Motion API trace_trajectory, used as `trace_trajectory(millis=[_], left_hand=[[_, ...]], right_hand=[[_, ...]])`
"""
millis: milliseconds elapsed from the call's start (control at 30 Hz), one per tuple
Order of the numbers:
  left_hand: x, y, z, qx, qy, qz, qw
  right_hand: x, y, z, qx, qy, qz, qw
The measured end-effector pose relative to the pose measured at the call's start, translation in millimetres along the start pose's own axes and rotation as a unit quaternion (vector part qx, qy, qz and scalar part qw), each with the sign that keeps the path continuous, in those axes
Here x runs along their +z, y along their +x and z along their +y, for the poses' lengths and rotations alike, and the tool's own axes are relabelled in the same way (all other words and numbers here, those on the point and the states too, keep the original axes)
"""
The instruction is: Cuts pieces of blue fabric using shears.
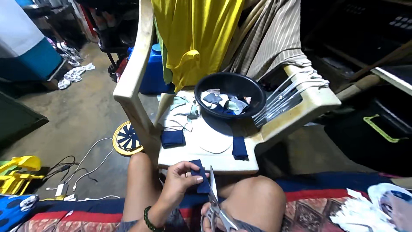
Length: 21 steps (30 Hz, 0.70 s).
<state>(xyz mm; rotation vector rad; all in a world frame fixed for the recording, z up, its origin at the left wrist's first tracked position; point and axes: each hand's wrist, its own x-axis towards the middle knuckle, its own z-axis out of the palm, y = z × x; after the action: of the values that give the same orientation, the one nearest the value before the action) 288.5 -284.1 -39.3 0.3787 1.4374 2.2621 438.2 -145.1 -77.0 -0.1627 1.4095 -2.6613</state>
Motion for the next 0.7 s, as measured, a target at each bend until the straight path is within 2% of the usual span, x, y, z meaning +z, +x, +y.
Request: trace_trajectory(millis=[100, 200, 300, 367, 433, 567, 700], left_hand=[[2.9, -0.6, 2.0, -0.012, -0.012, 0.022, 1.000], [7.3, -0.8, 2.6, -0.016, -0.025, 0.044, 0.999], [8.6, -1.4, 1.8, -0.012, -0.035, 0.041, 0.998], [7.1, -1.7, 1.5, -0.012, -0.027, 0.026, 0.999], [4.5, -1.7, -0.4, -0.003, -0.007, 0.008, 1.000], [3.8, -5.5, -3.8, -0.003, 0.033, -0.040, 0.999], [8.4, -10.4, -10.0, -0.019, 0.025, -0.045, 0.998]], right_hand=[[2.2, 1.4, 2.5, -0.015, 0.037, -0.005, 0.999], [9.3, 0.3, 3.4, -0.025, 0.051, 0.024, 0.998], [17.9, -0.9, 2.6, -0.022, -0.007, 0.094, 0.995], [18.3, -3.3, 3.5, -0.018, -0.049, 0.110, 0.993], [15.9, -4.5, 4.2, -0.013, -0.045, 0.097, 0.994], [5.9, -3.4, 6.9, -0.016, 0.006, 0.019, 1.000], [8.4, 0.0, 5.5, -0.028, 0.054, 0.047, 0.997]])
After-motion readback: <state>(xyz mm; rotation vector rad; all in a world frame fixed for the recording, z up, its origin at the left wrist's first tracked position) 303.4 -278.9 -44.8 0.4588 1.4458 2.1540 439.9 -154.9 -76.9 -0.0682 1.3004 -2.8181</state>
